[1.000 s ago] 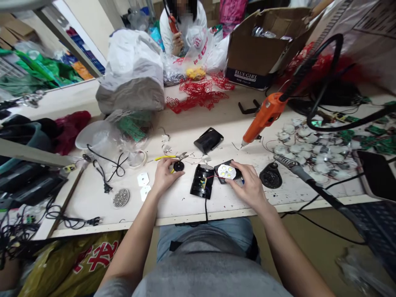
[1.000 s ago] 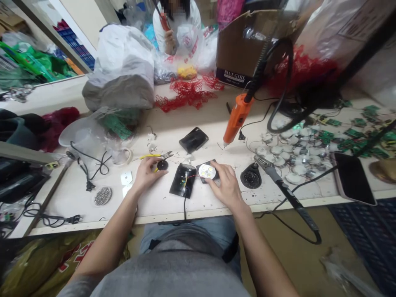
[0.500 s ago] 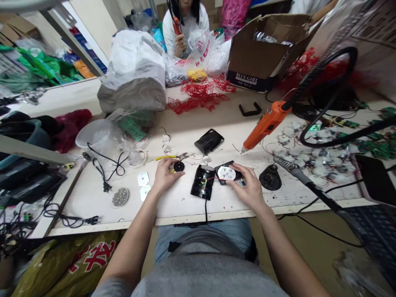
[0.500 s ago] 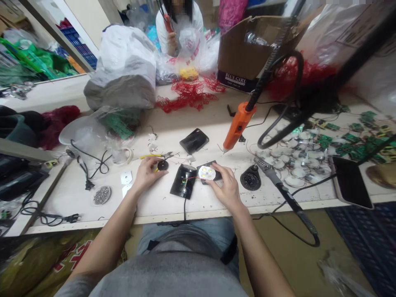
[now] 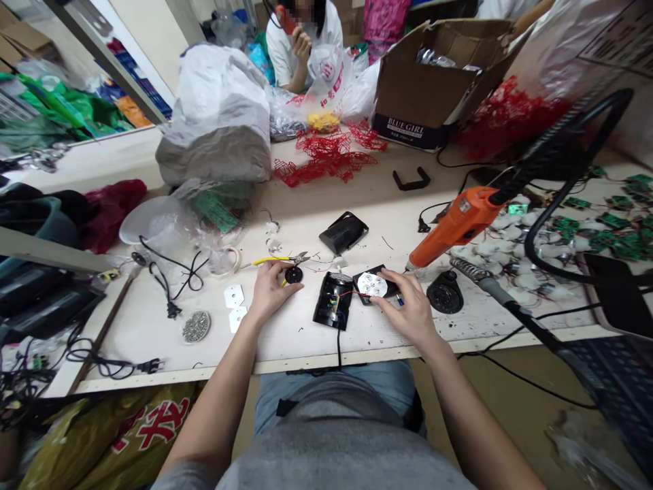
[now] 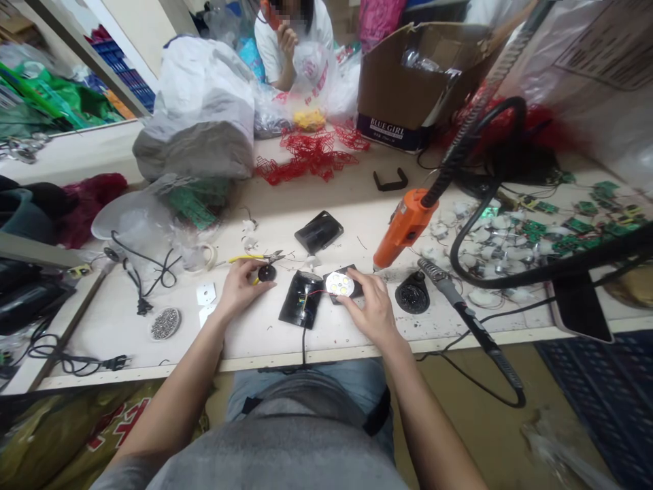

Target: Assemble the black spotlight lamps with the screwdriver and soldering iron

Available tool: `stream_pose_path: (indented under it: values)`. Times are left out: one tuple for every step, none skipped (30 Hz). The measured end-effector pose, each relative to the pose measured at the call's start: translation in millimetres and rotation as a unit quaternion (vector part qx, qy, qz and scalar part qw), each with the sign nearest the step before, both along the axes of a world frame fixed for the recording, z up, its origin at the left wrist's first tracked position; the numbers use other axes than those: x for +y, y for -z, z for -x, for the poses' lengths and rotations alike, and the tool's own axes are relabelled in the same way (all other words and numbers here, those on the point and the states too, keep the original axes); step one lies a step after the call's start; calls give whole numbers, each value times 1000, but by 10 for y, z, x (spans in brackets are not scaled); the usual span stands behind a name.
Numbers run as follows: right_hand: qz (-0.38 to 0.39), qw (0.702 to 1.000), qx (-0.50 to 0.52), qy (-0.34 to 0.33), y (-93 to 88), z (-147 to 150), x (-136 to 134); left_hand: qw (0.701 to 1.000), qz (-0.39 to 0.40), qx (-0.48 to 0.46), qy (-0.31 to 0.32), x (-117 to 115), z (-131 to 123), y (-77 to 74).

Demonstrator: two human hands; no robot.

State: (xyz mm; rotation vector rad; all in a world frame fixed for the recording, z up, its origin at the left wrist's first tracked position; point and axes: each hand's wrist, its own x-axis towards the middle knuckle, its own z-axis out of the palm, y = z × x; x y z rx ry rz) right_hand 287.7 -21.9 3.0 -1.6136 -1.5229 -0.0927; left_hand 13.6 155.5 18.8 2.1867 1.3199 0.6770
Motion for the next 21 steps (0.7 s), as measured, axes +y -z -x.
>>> stream_pose_path:
  values:
    - [2, 1000, -3, 0, -4, -1, 1, 1000, -2, 2, 0, 0, 0, -2]
    - [3, 1000, -5, -2, -8, -2, 2, 1000, -2, 3, 0, 0, 0, -4]
    - [3, 1000, -5, -3, -14, -2, 3, 1000, -3, 4, 1, 0, 0, -6]
    - [2, 1000, -6, -5, -21, -1, 4, 1000, -3, 5, 1, 0, 1, -7]
    - [0, 1000, -7, -7, -28, 0, 5, 1000, -2, 6, 2, 0, 1, -8]
    - [-2, 1000, -8, -9, -36, 2, 5, 1000, -2, 6, 3, -1, 1, -9]
    - [-4, 1000, -10, -10, -42, 3, 5, 1000, -2, 5, 4, -2, 1, -9]
    - [-7, 1000, -12, -12, -47, 5, 4, 1000, -2, 5, 4, -3, 0, -11]
    - [-9, 1000, -12, -13, -51, 6, 3, 1000, -1, 3, 5, -5, -2, -13]
    - [-10, 1000, -12, -14, -52, 7, 2, 1000, -1, 1, 6, -7, -3, -15]
    - [-8, 1000, -10, -15, -52, 6, 1, 1000, -1, -1, 7, -10, -5, -18]
    - [-5, 1000, -8, -15, -49, 5, 0, 1000, -1, -3, 8, -12, -7, -21]
    - [-2, 1000, -6, -14, -46, 4, -1, 1000, -3, -4, 9, -14, -9, -23]
    - [1, 1000, -4, -14, -41, 1, -1, 1000, -4, -3, 10, -16, -10, -24]
    - [4, 1000, -3, -14, -36, -1, -1, 1000, -6, -2, 9, -17, -12, -24]
    - [4, 1000, -2, -14, -31, -3, -2, 1000, -8, -1, 9, -18, -12, -24]
    - [4, 1000, -1, -14, -27, -5, -2, 1000, -10, 1, 8, -18, -13, -22]
    - [4, 1000, 0, -15, -24, -6, -2, 1000, -11, 3, 7, -18, -12, -20]
    - [4, 1000, 2, -15, -21, -7, -3, 1000, -12, 4, 7, -17, -11, -18]
    - [5, 1000, 4, -15, -18, -7, -4, 1000, -12, 4, 7, -16, -10, -15]
    - [7, 1000, 6, -15, -16, -7, -5, 1000, -10, 4, 7, -14, -8, -13]
